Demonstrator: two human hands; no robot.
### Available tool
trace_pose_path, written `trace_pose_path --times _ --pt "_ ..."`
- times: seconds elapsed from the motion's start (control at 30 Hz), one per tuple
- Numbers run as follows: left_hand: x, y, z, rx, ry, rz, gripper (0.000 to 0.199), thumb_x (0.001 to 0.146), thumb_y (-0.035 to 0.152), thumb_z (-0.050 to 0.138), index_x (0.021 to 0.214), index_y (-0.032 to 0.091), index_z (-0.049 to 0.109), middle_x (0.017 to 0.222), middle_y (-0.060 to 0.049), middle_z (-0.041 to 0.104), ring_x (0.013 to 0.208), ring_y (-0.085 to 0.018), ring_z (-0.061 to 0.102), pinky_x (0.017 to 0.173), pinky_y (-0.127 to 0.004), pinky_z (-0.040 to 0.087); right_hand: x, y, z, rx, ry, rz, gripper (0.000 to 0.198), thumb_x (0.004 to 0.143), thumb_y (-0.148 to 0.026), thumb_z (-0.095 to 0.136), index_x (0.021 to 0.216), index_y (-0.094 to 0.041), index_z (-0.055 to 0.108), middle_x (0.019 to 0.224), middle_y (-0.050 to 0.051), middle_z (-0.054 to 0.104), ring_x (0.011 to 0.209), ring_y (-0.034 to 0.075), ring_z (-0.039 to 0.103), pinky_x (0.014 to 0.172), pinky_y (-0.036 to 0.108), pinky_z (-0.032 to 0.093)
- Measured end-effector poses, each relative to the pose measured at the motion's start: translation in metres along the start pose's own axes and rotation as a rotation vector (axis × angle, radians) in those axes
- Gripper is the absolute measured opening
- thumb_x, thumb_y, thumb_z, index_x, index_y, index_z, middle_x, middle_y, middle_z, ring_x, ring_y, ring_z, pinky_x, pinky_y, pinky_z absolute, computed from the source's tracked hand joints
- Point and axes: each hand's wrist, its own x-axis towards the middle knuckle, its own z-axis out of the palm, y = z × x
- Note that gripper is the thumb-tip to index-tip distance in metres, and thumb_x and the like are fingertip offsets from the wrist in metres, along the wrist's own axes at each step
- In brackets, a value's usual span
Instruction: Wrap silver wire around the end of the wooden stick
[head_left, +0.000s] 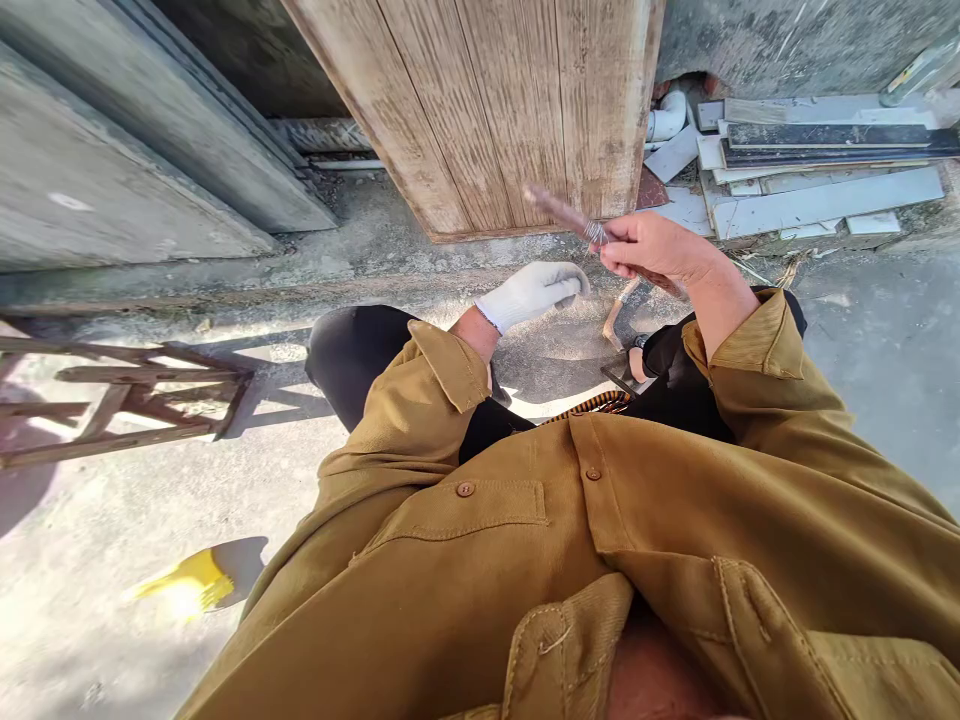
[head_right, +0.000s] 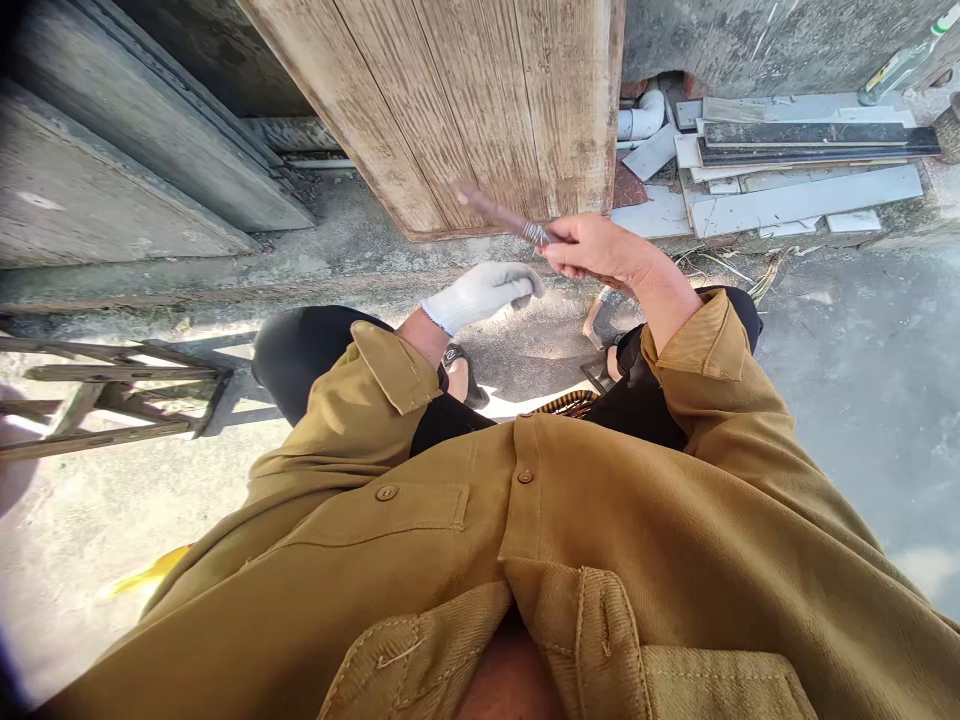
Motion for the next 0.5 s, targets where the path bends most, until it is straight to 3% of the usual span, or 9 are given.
trace_pose_path --times 0.1,0.2,0.33,0.5 --pt "0.002 -0.003 0.009 0.046 -0.091 0.014 0.030 0.101 0.031 0.051 0.108 0.017 0.077 0.084 -0.002 0.073 0.073 -0.014 0.063 0.075 -0.026 0.052 0.009 0.005 0.003 -0.124 0.184 0.098 0.017 0.109 -0.032 0.061 0.107 -0.018 0.069 0.094 0.008 0.072 0.086 0.021 0.065 0.080 0.031 0.050" --pt "0.001 -0.002 0.009 0.202 -0.142 0.057 0.035 0.102 0.036 0.050 0.113 0.019 0.079 0.094 0.000 0.078 0.085 -0.016 0.066 0.084 -0.026 0.052 0.019 0.014 0.008 -0.452 0.224 0.175 0.024 0.109 -0.023 0.055 0.121 -0.011 0.073 0.113 0.017 0.075 0.105 0.029 0.069 0.090 0.036 0.050" --pt "-0.001 0.002 0.001 0.386 -0.143 0.060 0.039 0.101 0.037 0.050 0.112 0.021 0.083 0.099 -0.002 0.081 0.088 -0.019 0.069 0.084 -0.028 0.049 0.022 0.021 0.007 -0.779 0.065 0.277 0.035 0.108 -0.020 0.052 0.129 -0.004 0.075 0.127 0.027 0.074 0.116 0.038 0.070 0.092 0.040 0.049" --pt "-0.005 0.006 -0.002 0.453 -0.114 0.051 0.039 0.104 0.038 0.049 0.113 0.022 0.084 0.102 -0.004 0.082 0.090 -0.020 0.072 0.082 -0.029 0.049 0.020 0.020 0.012 -0.943 -0.244 0.305 0.032 0.103 -0.020 0.061 0.123 -0.003 0.081 0.119 0.029 0.078 0.104 0.037 0.073 0.081 0.041 0.049"
